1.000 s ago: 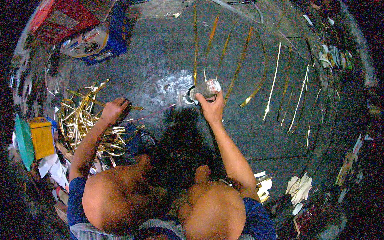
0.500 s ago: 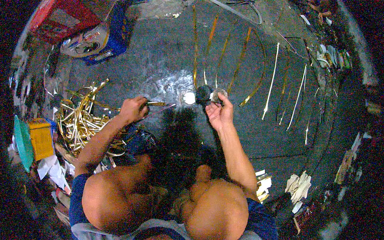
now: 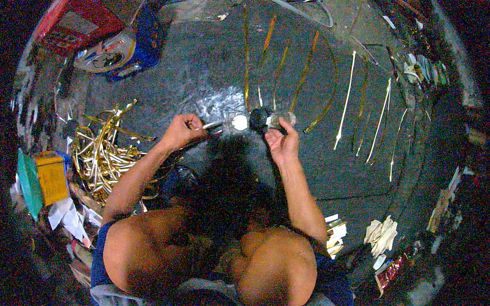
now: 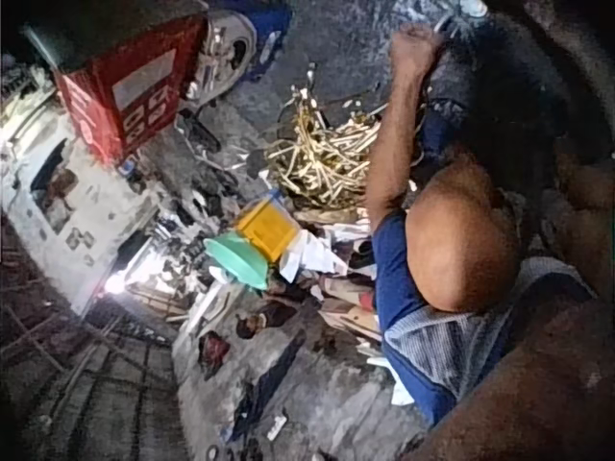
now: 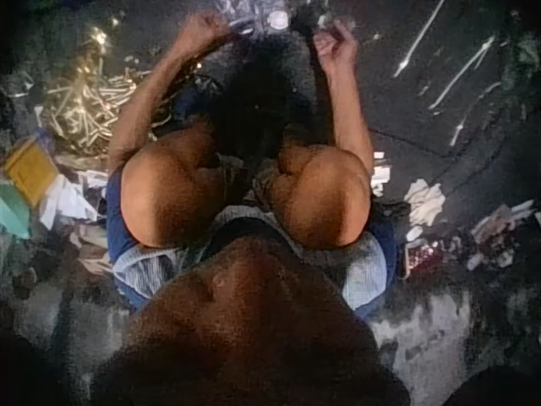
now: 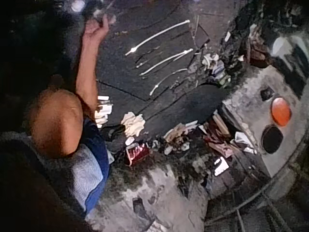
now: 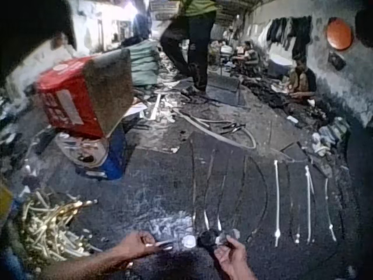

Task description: The person sits on the floor and repeatedly picks up thin gold ribbons, wraps them around a small cylindrical object, and places the wrapped ribbons on the floor. The person handles the ribbons one at a time and continues the process throughout the clip.

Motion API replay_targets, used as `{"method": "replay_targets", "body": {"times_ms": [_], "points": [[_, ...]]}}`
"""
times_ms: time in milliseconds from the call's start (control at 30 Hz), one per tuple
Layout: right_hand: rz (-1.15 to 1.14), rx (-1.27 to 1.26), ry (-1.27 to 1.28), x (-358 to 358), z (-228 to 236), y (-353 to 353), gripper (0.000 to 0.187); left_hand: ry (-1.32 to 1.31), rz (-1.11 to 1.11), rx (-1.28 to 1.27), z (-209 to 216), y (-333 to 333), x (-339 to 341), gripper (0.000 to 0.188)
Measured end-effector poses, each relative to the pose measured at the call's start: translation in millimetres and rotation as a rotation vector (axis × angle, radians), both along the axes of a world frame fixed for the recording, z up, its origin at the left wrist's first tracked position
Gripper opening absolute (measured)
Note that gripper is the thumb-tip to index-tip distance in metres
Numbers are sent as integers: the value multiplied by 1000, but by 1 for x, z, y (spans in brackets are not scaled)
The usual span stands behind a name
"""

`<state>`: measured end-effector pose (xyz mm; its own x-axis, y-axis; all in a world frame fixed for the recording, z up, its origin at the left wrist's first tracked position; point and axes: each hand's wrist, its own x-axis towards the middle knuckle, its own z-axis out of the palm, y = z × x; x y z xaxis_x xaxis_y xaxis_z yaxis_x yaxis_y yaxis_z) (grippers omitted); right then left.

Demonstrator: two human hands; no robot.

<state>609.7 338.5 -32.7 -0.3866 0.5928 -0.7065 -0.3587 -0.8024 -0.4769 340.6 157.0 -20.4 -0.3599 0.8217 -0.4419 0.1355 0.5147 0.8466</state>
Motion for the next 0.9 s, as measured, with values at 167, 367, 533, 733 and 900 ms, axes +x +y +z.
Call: {"method": "replay_targets", "body": {"times_ms": [167, 367, 533, 733, 900], "points": [[23, 639, -338, -18, 31, -7, 47, -373, 331, 181, 7, 4, 33, 28], [204, 1059, -377, -52, 56, -41, 57, -372, 296, 78, -17, -2, 51, 44], [353, 1285, -626, -65, 55, -55, 50, -1063, 429, 121, -23, -12, 54, 43], [387, 1080, -890, -19, 29, -10, 49, -385, -122, 79, 34, -1, 24, 31], [171, 1068, -685, -12, 28, 13, 46, 182, -167, 204, -30, 35, 12, 15]]}}
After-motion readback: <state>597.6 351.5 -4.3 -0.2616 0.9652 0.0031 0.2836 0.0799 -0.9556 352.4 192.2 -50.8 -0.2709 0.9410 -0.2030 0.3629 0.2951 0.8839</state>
